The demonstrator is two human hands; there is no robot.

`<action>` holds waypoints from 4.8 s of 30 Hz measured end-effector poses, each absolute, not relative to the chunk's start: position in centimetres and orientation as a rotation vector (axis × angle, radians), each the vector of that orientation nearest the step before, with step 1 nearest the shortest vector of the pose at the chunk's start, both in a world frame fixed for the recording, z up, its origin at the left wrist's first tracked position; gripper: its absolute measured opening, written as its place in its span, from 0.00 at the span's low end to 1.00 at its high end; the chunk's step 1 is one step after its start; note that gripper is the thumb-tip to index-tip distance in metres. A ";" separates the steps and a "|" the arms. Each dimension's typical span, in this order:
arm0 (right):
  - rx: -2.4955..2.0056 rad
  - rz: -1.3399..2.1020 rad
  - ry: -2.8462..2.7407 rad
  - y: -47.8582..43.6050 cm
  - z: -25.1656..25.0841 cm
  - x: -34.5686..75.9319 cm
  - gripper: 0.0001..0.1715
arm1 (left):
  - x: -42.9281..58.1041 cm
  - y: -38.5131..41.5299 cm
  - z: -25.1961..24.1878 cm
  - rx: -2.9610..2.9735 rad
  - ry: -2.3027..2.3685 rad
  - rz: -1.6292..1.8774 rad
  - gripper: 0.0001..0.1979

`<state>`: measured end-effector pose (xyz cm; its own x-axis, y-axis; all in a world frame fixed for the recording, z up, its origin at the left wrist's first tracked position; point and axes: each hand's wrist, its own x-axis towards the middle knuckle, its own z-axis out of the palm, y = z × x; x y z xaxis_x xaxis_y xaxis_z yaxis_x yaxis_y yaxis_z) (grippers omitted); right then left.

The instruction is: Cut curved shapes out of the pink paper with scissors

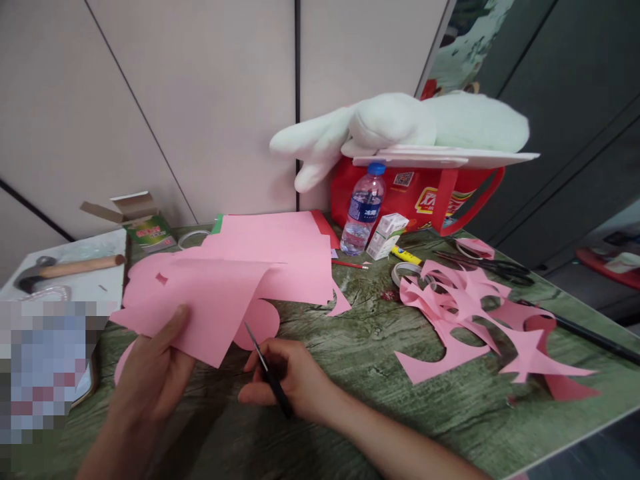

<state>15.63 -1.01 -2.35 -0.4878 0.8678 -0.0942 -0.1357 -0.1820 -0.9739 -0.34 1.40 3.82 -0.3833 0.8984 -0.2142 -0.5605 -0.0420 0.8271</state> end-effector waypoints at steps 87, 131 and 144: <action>-0.713 1.633 -1.239 -0.7 -1.9 15.8 0.26 | 1.0 -0.8 0.3 1.056 1.708 1.219 0.30; -0.812 1.661 -1.175 -0.8 -2.2 15.6 0.25 | 1.5 -0.8 0.6 1.017 1.731 1.233 0.25; -0.810 1.628 -1.173 -0.8 -2.4 15.7 0.25 | 1.7 -0.9 0.3 1.027 1.739 1.275 0.23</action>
